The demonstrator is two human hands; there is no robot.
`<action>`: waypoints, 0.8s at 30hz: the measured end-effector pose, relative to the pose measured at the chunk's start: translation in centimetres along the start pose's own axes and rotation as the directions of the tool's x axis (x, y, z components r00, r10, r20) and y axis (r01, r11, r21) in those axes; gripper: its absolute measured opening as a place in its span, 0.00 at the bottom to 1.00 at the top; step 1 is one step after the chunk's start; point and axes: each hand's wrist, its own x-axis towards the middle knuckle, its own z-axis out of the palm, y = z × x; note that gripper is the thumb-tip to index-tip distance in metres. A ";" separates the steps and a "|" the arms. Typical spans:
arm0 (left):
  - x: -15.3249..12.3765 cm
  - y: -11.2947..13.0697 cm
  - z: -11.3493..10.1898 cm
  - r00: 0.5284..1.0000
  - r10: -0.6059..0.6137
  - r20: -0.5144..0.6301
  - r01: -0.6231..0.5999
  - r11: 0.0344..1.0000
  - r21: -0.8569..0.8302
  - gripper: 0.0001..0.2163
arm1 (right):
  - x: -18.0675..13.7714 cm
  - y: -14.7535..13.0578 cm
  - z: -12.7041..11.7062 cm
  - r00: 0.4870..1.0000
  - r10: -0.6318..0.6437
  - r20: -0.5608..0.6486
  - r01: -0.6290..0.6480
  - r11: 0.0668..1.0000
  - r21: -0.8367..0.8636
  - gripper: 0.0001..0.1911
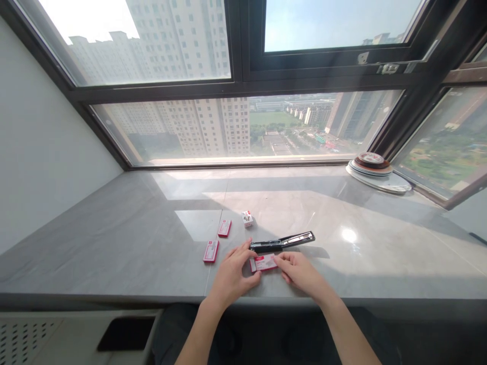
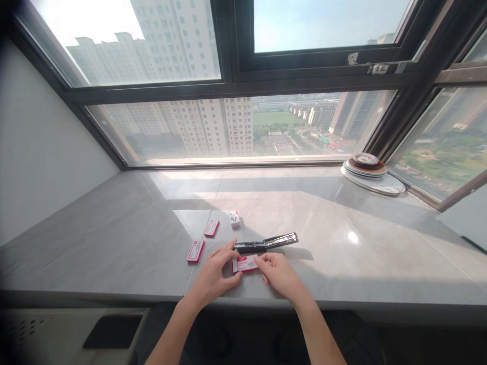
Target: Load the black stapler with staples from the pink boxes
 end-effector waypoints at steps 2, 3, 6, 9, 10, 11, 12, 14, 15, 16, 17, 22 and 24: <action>-0.1 -0.1 -0.1 1.000 -0.004 0.008 0.004 1.000 -0.013 0.13 | 0.6 0.0 0.3 0.999 -0.019 -0.031 0.018 0.999 -0.051 0.23; -0.1 -0.2 -0.2 1.000 -0.005 0.015 0.006 1.000 -0.020 0.13 | 0.7 0.1 0.2 0.998 -0.021 -0.057 0.016 0.996 -0.083 0.22; -0.2 -0.3 -0.3 1.000 -0.007 0.021 0.008 1.000 -0.029 0.12 | 0.5 0.5 -1.1 0.993 -0.019 -0.120 -0.005 0.980 -0.197 0.22; -0.2 -0.2 -0.3 1.000 -0.002 0.012 0.002 1.000 -0.007 0.14 | -0.5 -0.1 -2.4 0.974 -0.024 -0.227 -0.062 0.929 -0.366 0.21; -0.2 -0.1 -0.3 1.000 0.001 0.009 -0.001 1.000 0.001 0.15 | -0.8 -0.6 -2.6 0.959 -0.046 -0.280 -0.080 0.903 -0.422 0.20; -0.2 0.0 -0.3 1.000 0.004 0.007 -0.005 1.000 0.009 0.16 | -1.0 -1.2 -2.6 0.942 -0.082 -0.326 -0.086 0.880 -0.468 0.19; -0.2 0.0 -0.3 1.000 0.008 0.005 -0.008 1.000 0.014 0.17 | -1.1 -1.8 -2.4 0.928 -0.127 -0.351 -0.071 0.864 -0.498 0.17; -0.2 0.2 -0.3 1.000 0.015 0.003 -0.015 1.000 0.022 0.18 | -0.8 -3.0 -1.6 0.927 -0.203 -0.315 0.018 0.863 -0.505 0.16; -0.2 0.2 -0.2 1.000 0.019 0.002 -0.019 1.000 0.024 0.19 | -0.5 -3.5 -1.0 0.936 -0.225 -0.270 0.071 0.874 -0.481 0.16; -0.2 0.2 -0.3 1.000 0.021 0.002 -0.021 0.999 0.024 0.18 | 0.0 -4.0 -0.4 0.947 -0.232 -0.221 0.115 0.890 -0.442 0.16; -0.2 0.3 -0.3 1.000 0.022 0.003 -0.022 0.999 0.023 0.18 | 0.5 -4.3 0.2 0.959 -0.225 -0.173 0.142 0.908 -0.395 0.17; -0.2 0.0 -0.2 0.999 0.037 0.012 -0.037 0.999 0.007 0.19 | 2.7 -4.0 2.4 0.989 -0.125 -0.083 0.107 0.975 -0.194 0.20; -0.1 -0.2 -0.1 0.999 0.048 0.008 -0.048 0.999 0.003 0.19 | 3.2 -3.5 2.9 0.990 -0.084 -0.112 0.071 0.991 -0.118 0.20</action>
